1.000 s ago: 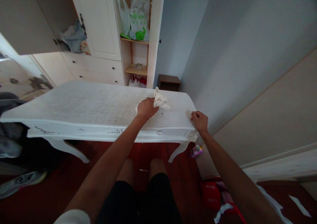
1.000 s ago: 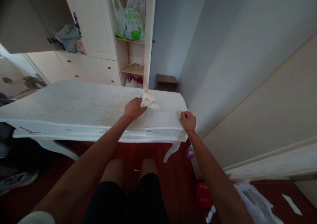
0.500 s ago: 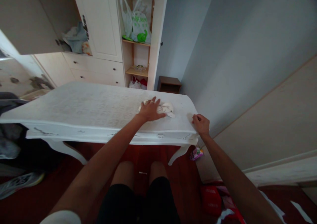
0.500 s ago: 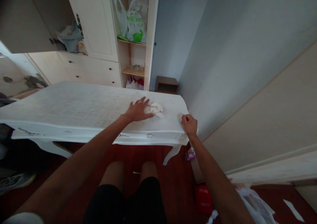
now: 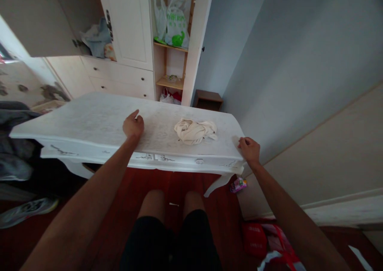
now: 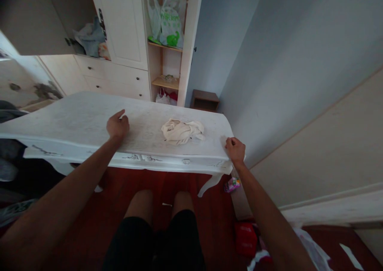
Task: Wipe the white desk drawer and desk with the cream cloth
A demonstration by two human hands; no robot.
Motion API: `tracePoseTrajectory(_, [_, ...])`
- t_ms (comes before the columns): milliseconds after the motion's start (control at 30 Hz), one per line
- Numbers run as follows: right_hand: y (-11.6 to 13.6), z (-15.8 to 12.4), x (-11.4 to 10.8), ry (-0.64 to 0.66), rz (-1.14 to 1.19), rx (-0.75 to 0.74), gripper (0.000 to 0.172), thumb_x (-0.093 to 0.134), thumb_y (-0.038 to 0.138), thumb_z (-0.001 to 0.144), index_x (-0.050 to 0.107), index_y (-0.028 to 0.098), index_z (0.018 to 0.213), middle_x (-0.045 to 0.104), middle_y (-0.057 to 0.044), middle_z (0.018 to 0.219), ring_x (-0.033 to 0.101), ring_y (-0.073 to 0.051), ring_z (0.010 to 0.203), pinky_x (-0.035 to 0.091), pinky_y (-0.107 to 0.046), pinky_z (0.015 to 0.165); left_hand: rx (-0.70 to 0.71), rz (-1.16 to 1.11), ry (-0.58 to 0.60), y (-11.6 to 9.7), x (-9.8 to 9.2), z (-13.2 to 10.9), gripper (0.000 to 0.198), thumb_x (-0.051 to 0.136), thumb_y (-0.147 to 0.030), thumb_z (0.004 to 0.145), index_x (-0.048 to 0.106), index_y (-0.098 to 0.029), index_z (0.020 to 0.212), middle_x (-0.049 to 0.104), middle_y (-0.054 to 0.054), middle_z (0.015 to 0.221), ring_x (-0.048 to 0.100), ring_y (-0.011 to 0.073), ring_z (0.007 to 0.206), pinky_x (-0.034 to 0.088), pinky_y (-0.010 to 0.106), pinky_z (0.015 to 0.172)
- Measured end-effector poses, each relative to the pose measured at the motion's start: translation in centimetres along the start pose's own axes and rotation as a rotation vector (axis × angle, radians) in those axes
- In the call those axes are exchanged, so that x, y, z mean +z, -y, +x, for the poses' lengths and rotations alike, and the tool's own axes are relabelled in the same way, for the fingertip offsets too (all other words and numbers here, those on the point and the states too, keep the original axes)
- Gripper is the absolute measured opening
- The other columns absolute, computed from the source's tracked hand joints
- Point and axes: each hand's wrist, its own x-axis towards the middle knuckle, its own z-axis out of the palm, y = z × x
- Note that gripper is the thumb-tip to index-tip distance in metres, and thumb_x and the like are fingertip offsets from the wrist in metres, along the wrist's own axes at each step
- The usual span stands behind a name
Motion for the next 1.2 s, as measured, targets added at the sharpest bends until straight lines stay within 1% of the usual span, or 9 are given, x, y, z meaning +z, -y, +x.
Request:
tracePoseTrajectory(133, [0.0,0.0,-0.1,-0.014,-0.018,0.001,0.037,0.051,0.048,0.08,0.064,0.02,0.06,0.064,-0.004,0.059,0.057,-0.018,0.06,0.043,-0.032,0.069,0.201,-0.102,0.064,-0.2,0.7,0.0,0.102,0.065,-0.016,0.072,0.027,-0.018,0.166,0.06,0.016,0.145,0.043,0.0339,0.147,0.03,0.055,0.122])
tracePoseTrajectory(200, [-0.1,0.0,0.0,-0.014,-0.023,-0.005,0.037,0.051,0.048,0.08,0.064,0.02,0.059,0.064,-0.004,0.059,0.057,-0.018,0.06,0.043,-0.032,0.068,0.253,-0.179,0.054,-0.1,1.0,0.2,0.089,0.065,-0.017,0.073,0.041,-0.019,0.159,0.056,0.016,0.149,0.045,0.0336,0.146,0.035,0.051,0.12])
tracePoseTrajectory(300, [-0.3,0.1,0.0,-0.015,-0.024,-0.018,0.037,0.052,0.048,0.08,0.063,0.02,0.059,0.064,-0.004,0.058,0.057,-0.018,0.059,0.042,-0.032,0.068,0.171,-0.265,-0.002,0.0,1.0,0.2,0.039,0.051,-0.022,0.089,0.066,-0.016,0.125,0.072,0.011,0.114,0.07,0.0242,0.108,0.054,0.037,0.097])
tracePoseTrajectory(367, [-0.4,0.1,0.1,-0.019,-0.024,-0.014,0.036,0.052,0.047,0.081,0.063,0.02,0.059,0.065,-0.003,0.059,0.058,-0.018,0.059,0.042,-0.032,0.068,0.08,-0.251,-0.039,0.0,0.9,0.1,0.032,0.043,-0.024,0.095,0.067,-0.015,0.113,0.07,0.005,0.085,0.071,0.019,0.081,0.055,0.031,0.081])
tracePoseTrajectory(433, [-0.5,0.1,0.2,-0.024,-0.024,-0.008,0.035,0.053,0.047,0.081,0.064,0.02,0.06,0.065,-0.003,0.059,0.058,-0.019,0.06,0.043,-0.032,0.069,0.018,-0.186,-0.034,0.0,0.6,-0.1,0.03,0.043,-0.024,0.095,0.067,-0.015,0.111,0.064,0.003,0.071,0.068,0.0189,0.071,0.054,0.029,0.075])
tracePoseTrajectory(667, [-0.4,0.0,0.1,-0.027,-0.021,-0.012,0.036,0.052,0.047,0.081,0.064,0.02,0.058,0.064,-0.004,0.058,0.058,-0.019,0.06,0.043,-0.033,0.069,0.059,0.154,0.029,-0.8,0.0,-0.8,0.027,0.054,-0.014,0.084,0.072,-0.017,0.104,0.073,0.014,0.107,0.068,0.0281,0.104,0.05,0.037,0.091])
tracePoseTrajectory(800, [-0.5,0.2,0.1,-0.022,-0.005,-0.005,0.035,0.053,0.045,0.081,0.064,0.02,0.06,0.064,-0.003,0.058,0.058,-0.018,0.06,0.044,-0.033,0.069,0.031,0.198,0.131,-1.3,-0.3,-1.1,0.025,0.056,-0.02,0.087,0.075,-0.018,0.103,0.075,0.014,0.106,0.069,0.0294,0.102,0.051,0.037,0.088])
tracePoseTrajectory(967, [-0.1,-0.3,0.1,-0.058,0.028,-0.042,0.036,0.052,0.046,0.082,0.063,0.02,0.059,0.063,-0.003,0.057,0.057,-0.018,0.059,0.043,-0.032,0.067,0.04,0.181,0.124,-1.2,-0.4,-1.0,0.026,0.056,-0.021,0.088,0.076,-0.018,0.105,0.077,0.012,0.108,0.07,0.0282,0.106,0.051,0.035,0.09])
tracePoseTrajectory(1200, [1.6,-7.3,-0.3,-0.081,0.185,-0.073,0.038,0.054,0.052,0.088,0.067,0.02,0.072,0.06,0.0,0.057,0.055,-0.018,0.059,0.045,-0.032,0.066,0.007,0.117,0.108,-1.1,-0.2,-0.8,0.02,0.061,-0.023,0.086,0.077,-0.019,0.097,0.077,0.013,0.103,0.07,0.0312,0.102,0.052,0.039,0.089])
